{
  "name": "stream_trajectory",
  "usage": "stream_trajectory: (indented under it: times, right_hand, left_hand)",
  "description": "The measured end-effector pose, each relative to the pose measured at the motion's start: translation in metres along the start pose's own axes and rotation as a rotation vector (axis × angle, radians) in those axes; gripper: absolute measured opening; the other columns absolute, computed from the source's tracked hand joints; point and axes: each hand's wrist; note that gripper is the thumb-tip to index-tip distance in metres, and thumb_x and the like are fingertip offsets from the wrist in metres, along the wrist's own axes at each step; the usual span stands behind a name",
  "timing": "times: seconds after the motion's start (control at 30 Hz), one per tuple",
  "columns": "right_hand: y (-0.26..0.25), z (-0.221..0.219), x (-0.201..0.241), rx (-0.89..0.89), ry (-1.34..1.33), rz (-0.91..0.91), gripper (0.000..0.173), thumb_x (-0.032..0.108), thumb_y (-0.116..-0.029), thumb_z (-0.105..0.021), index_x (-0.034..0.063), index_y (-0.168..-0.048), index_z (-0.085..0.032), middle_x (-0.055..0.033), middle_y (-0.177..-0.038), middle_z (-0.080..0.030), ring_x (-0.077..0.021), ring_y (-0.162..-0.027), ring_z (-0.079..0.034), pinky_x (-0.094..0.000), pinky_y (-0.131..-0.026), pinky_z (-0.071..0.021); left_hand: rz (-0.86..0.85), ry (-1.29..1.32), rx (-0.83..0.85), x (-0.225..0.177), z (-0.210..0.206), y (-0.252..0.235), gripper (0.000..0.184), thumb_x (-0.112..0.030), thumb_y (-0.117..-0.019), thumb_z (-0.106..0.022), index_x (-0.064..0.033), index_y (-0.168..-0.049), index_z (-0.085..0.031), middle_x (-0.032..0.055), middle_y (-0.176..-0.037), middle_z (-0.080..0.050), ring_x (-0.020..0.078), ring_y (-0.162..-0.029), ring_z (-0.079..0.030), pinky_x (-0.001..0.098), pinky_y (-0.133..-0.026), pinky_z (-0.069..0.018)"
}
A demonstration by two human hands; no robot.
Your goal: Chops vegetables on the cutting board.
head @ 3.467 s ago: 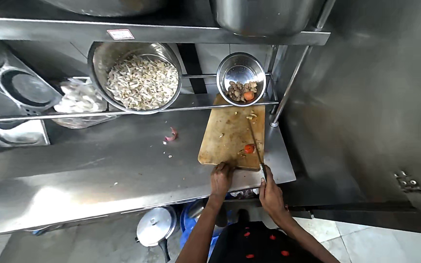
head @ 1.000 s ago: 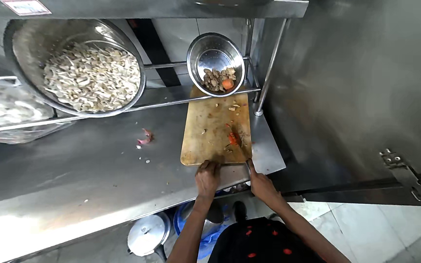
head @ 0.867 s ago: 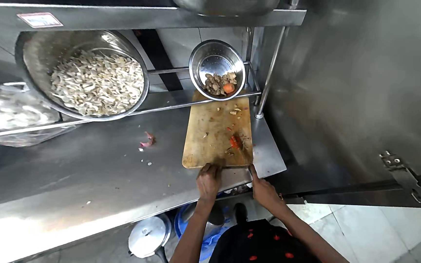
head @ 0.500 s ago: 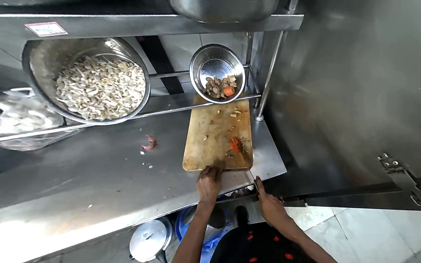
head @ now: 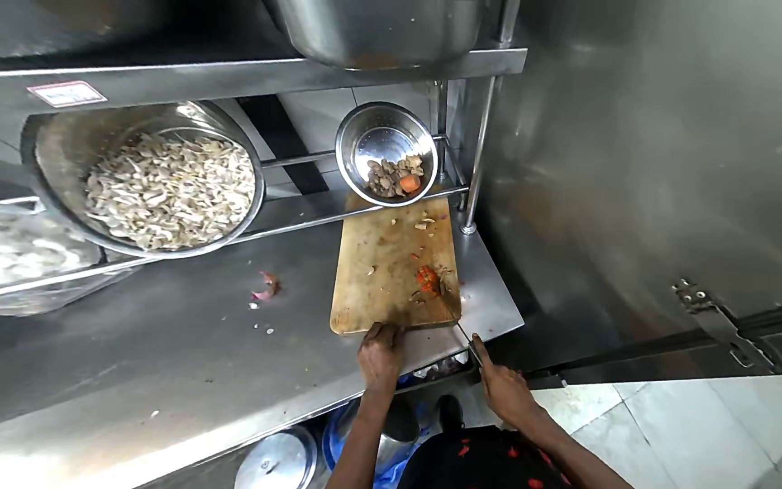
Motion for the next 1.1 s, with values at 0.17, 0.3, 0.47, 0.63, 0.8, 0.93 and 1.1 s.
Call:
stream_trajectory:
  times: [0.17,0.3,0.47,0.63,0.8,0.93,1.1]
  right_hand:
    - [0.009,0.002,0.011,-0.212,0.034,0.002,0.064,0.033,-0.1078,-0.039,0.0422,-0.165,-0.011,-0.0087,-0.095,-0.074,-0.0325,-0.083,-0.073,-0.0551,-0.073,-0.0588]
    - [0.009,-0.003,0.014,-0.362,0.086,0.064,0.06,0.033,-0.1072,-0.04,0.0463,-0.163,-0.02,-0.0067,-0.091,-0.072,-0.029,-0.071,-0.071,-0.0511,-0.062,-0.058]
    - [-0.022,-0.004,0.036,-0.211,0.077,0.116,0.069,0.027,-0.1041,-0.044,0.0493,-0.162,-0.014,-0.0127,-0.102,-0.07,-0.0343,-0.081,-0.071,-0.0547,-0.068,-0.0563]
    - [-0.041,-0.002,0.064,-0.129,0.07,0.178,0.076,0.025,-0.1015,-0.048,0.0485,-0.163,-0.009,-0.0186,-0.111,-0.067,-0.0379,-0.084,-0.069,-0.0577,-0.07,-0.0554]
    - [-0.049,-0.017,0.068,-0.134,0.127,0.248,0.079,0.022,-0.1003,-0.049,0.0517,-0.162,-0.009,-0.0206,-0.114,-0.064,-0.0379,-0.079,-0.068,-0.0576,-0.068,-0.0547]
    - [-0.046,-0.025,0.066,-0.149,0.147,0.26,0.078,0.022,-0.1003,-0.05,0.0553,-0.16,-0.012,-0.0212,-0.113,-0.064,-0.0381,-0.078,-0.068,-0.0572,-0.066,-0.0548]
    - [-0.056,-0.025,0.058,-0.156,0.178,0.228,0.09,0.012,-0.0964,-0.056,0.0584,-0.159,-0.011,-0.0237,-0.118,-0.062,-0.0388,-0.079,-0.067,-0.0567,-0.067,-0.0548]
  left_hand:
    - [-0.008,0.003,0.012,0.001,0.001,-0.001,0.016,-0.029,-0.0955,-0.071,-0.0149,-0.093,-0.078,0.0052,-0.095,-0.072,0.0217,-0.083,-0.071,0.0475,-0.074,-0.0615]
    - [-0.019,0.019,-0.006,0.001,-0.002,-0.001,0.015,-0.027,-0.0939,-0.072,-0.0136,-0.092,-0.078,0.0054,-0.093,-0.071,0.0214,-0.081,-0.07,0.0472,-0.072,-0.0609]
    - [-0.02,0.01,-0.008,-0.002,0.001,-0.002,0.013,-0.024,-0.0925,-0.072,-0.0133,-0.092,-0.079,0.0067,-0.093,-0.071,0.021,-0.079,-0.07,0.0456,-0.07,-0.0613]
    - [-0.021,-0.041,0.023,0.001,0.005,0.0,0.015,-0.026,-0.0945,-0.07,-0.0134,-0.096,-0.079,0.0072,-0.098,-0.073,0.0239,-0.084,-0.072,0.0499,-0.072,-0.0614]
    - [-0.006,-0.022,0.004,0.0,0.005,0.003,0.013,-0.024,-0.0928,-0.071,-0.0156,-0.099,-0.079,0.006,-0.098,-0.073,0.0216,-0.082,-0.072,0.048,-0.072,-0.0618]
    - [0.018,-0.041,-0.016,-0.003,0.003,0.009,0.014,-0.024,-0.0943,-0.069,-0.0179,-0.103,-0.079,0.0048,-0.1,-0.073,0.0213,-0.082,-0.072,0.0475,-0.069,-0.062]
    - [-0.003,-0.095,-0.034,-0.004,0.002,0.016,0.019,-0.026,-0.0969,-0.065,-0.0225,-0.108,-0.08,0.0026,-0.108,-0.075,0.0212,-0.087,-0.074,0.0469,-0.069,-0.0618]
Point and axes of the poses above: each hand's wrist, its own y-axis away from the middle knuckle, its own z-axis out of the back of the hand, x = y × z
